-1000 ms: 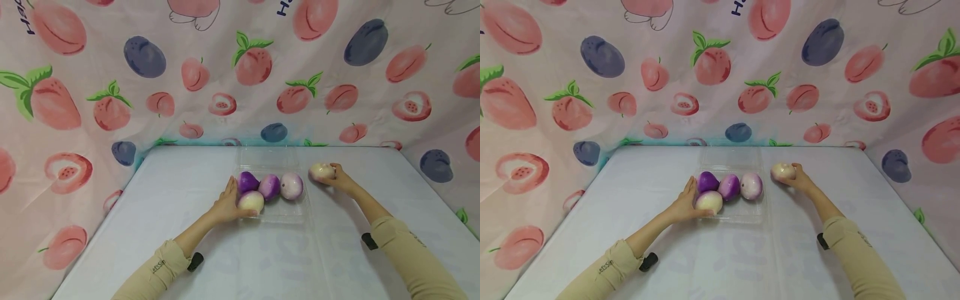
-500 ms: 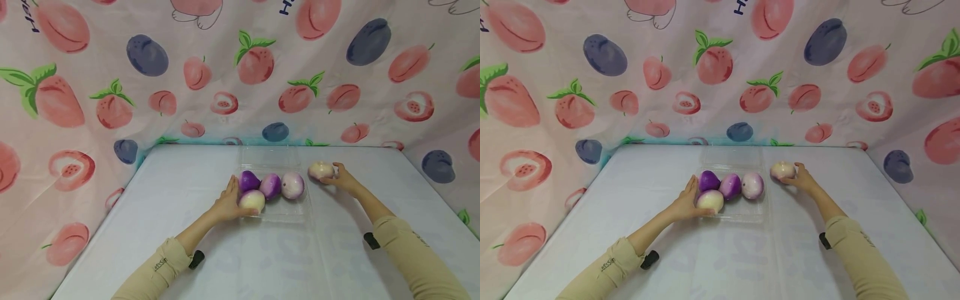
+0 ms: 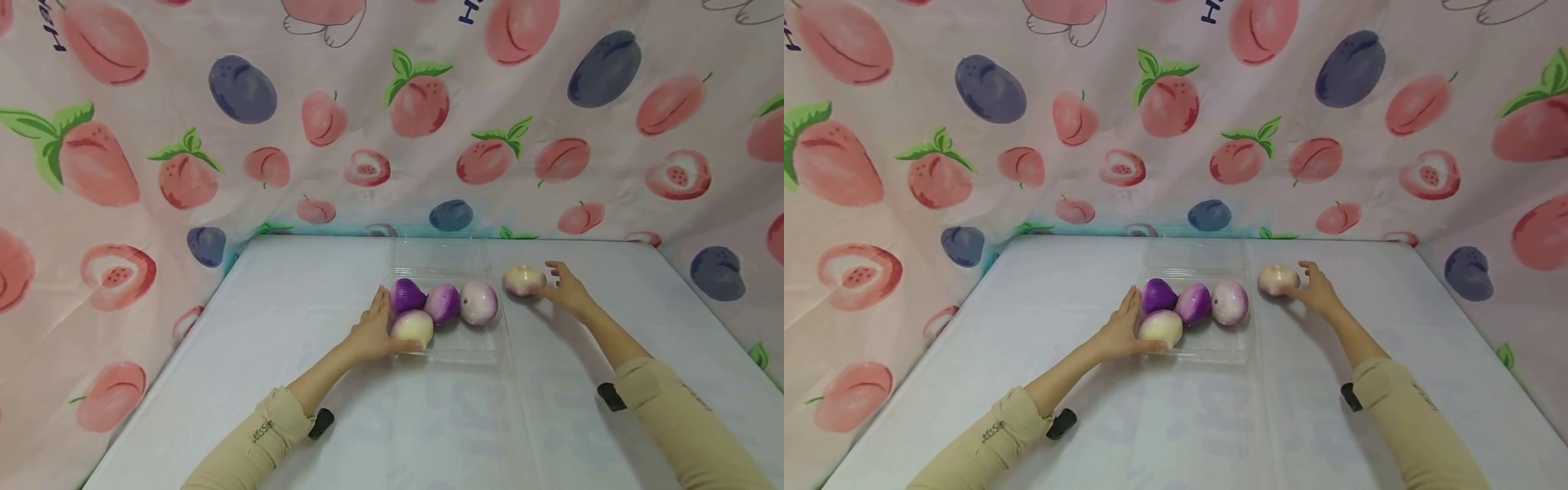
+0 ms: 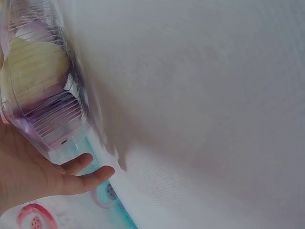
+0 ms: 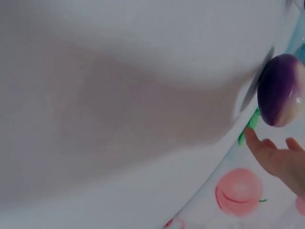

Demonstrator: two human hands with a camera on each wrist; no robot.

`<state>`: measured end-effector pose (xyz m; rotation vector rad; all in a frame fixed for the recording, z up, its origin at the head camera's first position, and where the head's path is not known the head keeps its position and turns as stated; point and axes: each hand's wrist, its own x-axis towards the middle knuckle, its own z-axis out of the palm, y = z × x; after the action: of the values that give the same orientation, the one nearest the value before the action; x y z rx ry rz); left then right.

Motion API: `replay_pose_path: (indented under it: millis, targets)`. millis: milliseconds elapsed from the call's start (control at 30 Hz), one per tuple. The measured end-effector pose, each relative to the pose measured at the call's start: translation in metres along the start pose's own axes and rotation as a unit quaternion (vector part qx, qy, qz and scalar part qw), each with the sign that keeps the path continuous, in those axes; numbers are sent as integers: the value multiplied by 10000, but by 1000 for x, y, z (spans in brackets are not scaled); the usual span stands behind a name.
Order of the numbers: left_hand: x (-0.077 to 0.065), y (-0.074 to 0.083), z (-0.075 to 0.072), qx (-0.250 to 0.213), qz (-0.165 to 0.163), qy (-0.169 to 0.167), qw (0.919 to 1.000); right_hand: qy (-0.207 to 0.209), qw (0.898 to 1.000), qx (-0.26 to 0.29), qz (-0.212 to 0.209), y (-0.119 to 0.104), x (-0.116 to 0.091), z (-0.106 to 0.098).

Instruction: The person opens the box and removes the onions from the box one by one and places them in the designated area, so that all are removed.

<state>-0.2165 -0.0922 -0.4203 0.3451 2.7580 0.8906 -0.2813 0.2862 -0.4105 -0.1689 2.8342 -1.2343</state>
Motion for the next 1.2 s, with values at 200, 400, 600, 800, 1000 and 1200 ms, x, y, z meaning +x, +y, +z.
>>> replay_pose_path:
  millis: [200, 400, 600, 800, 1000, 1200]
  targets:
    - [-1, 1, -1, 3, -33, 29, 10000, 925, 9939, -133, -582, -4, -2, 6]
    - [0, 1, -1, 56, -14, 64, 10000, 1507, 9840, -51, -947, -9, -5, 9]
    - [1, 0, -1, 61, 6, 57, 10000, 1418, 9840, 150, -1072, -21, -10, 10]
    - [1, 1, -1, 63, 4, 74, 10000, 804, 9907, 231, -1075, -38, -13, 14]
    - [1, 2, -1, 61, 6, 84, 9999, 124, 9944, 78, -1043, -51, -12, 21]
    - [0, 2, -1, 98, -2, 59, 9999, -99, 9932, -123, -1153, -61, -14, 30]
